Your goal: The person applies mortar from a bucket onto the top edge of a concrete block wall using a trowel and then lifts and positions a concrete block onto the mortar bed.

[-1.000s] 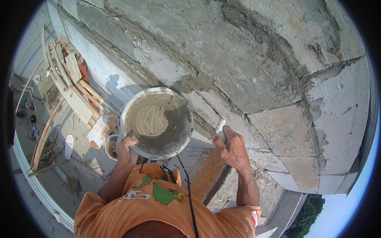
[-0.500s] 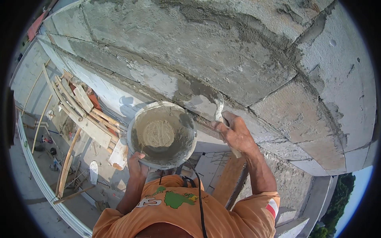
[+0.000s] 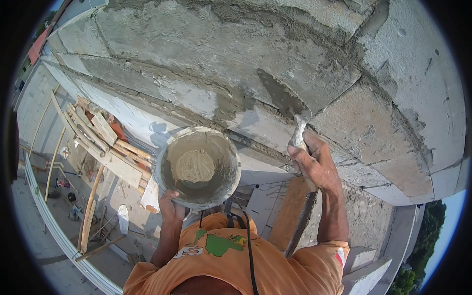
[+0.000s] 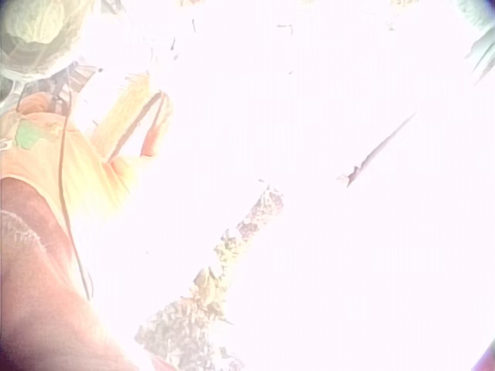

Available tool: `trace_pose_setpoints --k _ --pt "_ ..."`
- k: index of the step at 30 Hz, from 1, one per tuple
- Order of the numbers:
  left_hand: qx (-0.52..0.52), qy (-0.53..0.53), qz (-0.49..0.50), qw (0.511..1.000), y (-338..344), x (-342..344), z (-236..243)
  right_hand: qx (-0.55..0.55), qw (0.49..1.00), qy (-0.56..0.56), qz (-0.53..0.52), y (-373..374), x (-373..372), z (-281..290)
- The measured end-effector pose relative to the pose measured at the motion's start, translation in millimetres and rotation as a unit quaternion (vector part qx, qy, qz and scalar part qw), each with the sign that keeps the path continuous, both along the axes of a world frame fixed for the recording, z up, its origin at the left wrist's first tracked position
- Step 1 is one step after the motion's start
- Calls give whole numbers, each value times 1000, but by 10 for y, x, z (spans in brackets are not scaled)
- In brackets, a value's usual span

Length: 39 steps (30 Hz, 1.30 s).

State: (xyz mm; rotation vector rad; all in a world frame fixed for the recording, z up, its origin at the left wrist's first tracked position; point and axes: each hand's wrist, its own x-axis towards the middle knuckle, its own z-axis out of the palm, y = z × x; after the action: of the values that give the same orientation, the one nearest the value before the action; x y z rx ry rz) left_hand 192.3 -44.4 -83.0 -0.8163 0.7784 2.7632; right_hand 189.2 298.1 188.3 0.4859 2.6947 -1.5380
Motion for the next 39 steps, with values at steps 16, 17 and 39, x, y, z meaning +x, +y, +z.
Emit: trace_pose_setpoints --k 16,17,39 --pt "-41 -24 34 998 -272 -90 -95 180 966 -133 131 -33 -532 -591" --pt "-40 -36 52 997 -302 -119 -92 152 975 -109 119 -25 -492 -456" --pt "-97 -19 163 982 -1244 108 -338 249 955 -59 150 -224 -562 -1250"
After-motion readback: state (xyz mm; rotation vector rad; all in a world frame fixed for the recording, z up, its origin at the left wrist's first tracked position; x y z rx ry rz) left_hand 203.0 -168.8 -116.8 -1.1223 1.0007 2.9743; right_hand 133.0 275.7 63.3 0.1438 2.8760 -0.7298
